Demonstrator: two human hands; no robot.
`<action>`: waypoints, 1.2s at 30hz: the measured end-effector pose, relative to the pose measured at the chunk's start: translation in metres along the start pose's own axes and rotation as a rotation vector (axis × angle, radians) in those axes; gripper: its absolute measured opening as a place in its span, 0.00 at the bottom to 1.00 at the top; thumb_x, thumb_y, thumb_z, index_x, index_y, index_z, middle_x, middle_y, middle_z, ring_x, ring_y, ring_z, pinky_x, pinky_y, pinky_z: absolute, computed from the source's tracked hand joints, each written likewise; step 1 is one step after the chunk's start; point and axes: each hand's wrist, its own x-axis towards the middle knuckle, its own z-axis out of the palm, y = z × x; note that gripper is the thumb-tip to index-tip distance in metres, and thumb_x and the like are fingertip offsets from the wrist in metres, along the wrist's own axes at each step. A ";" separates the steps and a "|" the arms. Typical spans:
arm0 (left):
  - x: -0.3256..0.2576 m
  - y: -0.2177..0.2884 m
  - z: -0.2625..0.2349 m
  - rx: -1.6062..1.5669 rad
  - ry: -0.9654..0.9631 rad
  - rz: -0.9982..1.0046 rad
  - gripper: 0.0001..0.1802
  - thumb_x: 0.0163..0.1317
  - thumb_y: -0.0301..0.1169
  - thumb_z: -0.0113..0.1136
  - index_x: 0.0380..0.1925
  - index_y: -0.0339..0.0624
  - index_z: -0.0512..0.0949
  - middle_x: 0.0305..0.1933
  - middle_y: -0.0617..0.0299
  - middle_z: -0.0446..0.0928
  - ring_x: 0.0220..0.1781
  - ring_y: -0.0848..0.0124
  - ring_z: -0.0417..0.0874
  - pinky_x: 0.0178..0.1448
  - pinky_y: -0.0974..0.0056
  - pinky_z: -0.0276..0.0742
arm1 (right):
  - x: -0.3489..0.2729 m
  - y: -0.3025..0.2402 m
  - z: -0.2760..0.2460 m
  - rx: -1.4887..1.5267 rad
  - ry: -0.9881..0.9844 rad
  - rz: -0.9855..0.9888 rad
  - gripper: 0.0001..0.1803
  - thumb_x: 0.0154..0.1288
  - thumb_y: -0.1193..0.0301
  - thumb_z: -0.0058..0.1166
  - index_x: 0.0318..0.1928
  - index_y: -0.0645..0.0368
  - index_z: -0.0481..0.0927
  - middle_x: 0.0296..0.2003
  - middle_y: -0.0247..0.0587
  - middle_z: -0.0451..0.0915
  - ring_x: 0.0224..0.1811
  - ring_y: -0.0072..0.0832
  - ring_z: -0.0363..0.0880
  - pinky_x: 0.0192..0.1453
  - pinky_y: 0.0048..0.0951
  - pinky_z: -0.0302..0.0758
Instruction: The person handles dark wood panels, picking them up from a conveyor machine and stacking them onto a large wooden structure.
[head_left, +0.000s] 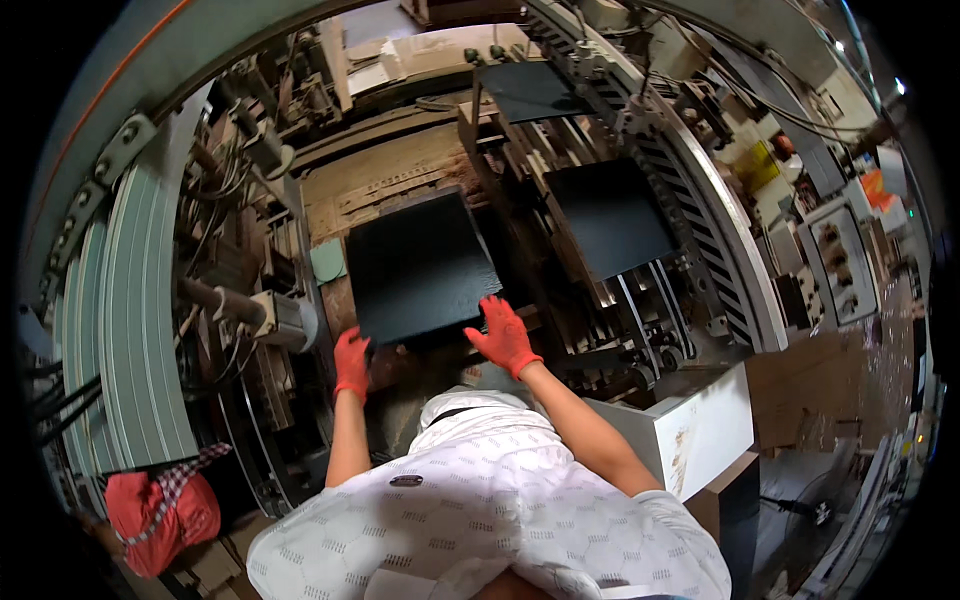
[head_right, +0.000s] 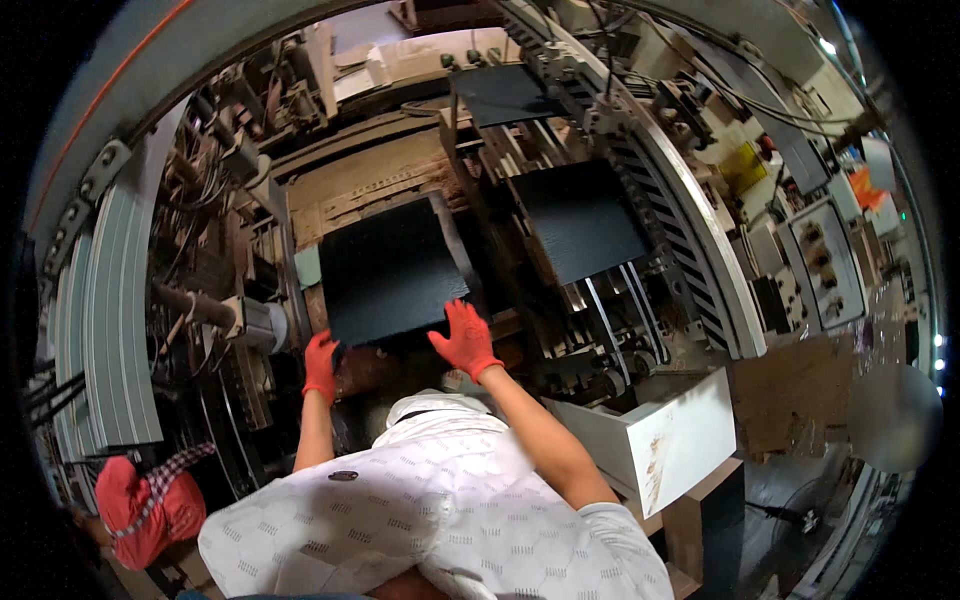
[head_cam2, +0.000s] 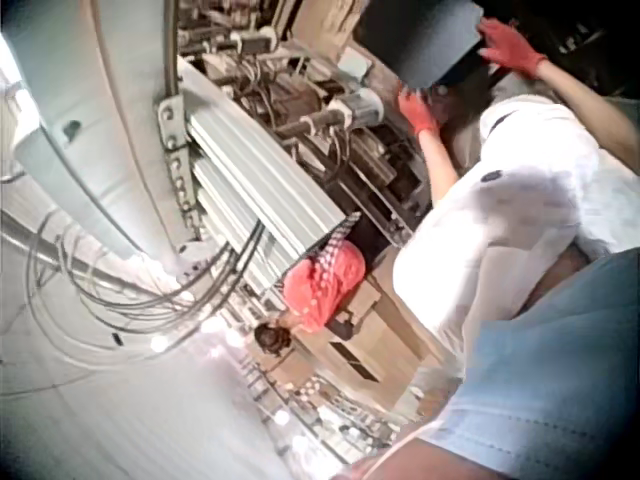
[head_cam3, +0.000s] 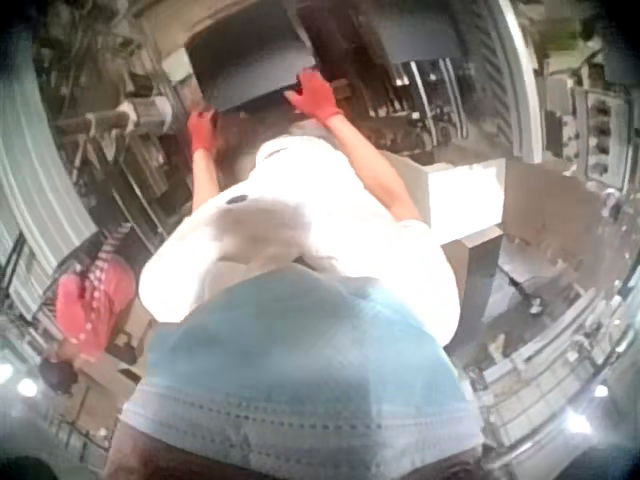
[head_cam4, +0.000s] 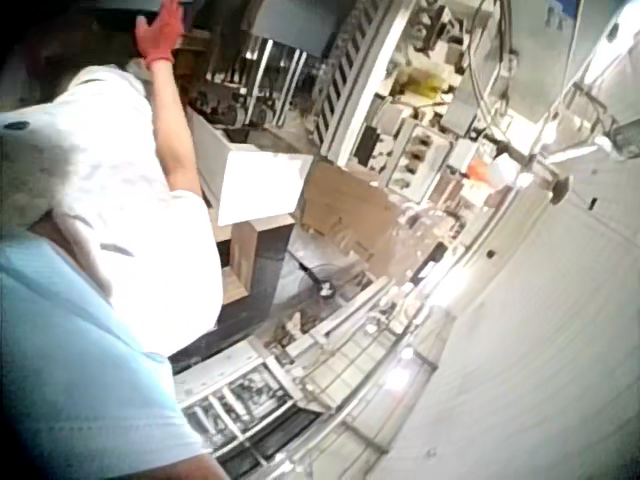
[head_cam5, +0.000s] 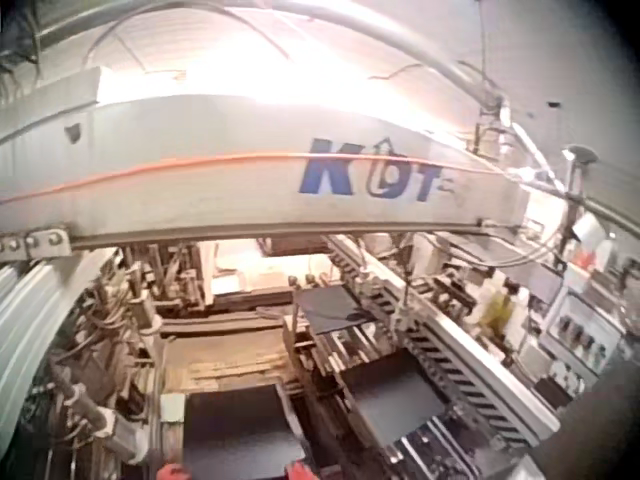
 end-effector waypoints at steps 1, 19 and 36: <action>-0.013 0.016 -0.011 -0.093 -0.114 -0.197 0.15 0.58 0.30 0.62 0.44 0.35 0.78 0.38 0.60 0.79 0.40 0.67 0.79 0.46 0.67 0.75 | -0.005 0.007 -0.006 0.002 0.022 0.015 0.38 0.58 0.48 0.55 0.61 0.62 0.68 0.60 0.53 0.70 0.63 0.46 0.67 0.64 0.41 0.65; -0.049 0.035 0.015 -0.149 -0.011 -0.259 0.12 0.57 0.32 0.67 0.35 0.37 0.78 0.35 0.62 0.79 0.34 0.72 0.80 0.38 0.66 0.78 | 0.016 0.165 -0.116 1.490 0.616 0.593 0.15 0.61 0.65 0.59 0.50 0.50 0.79 0.50 0.30 0.76 0.50 0.25 0.72 0.40 0.26 0.73; -0.049 0.067 0.382 -0.226 -0.411 -0.087 0.19 0.55 0.32 0.70 0.43 0.35 0.76 0.39 0.64 0.77 0.39 0.73 0.76 0.47 0.68 0.71 | -0.362 0.060 -0.123 1.428 1.207 0.778 0.15 0.66 0.67 0.55 0.52 0.53 0.73 0.51 0.33 0.75 0.49 0.26 0.77 0.37 0.32 0.80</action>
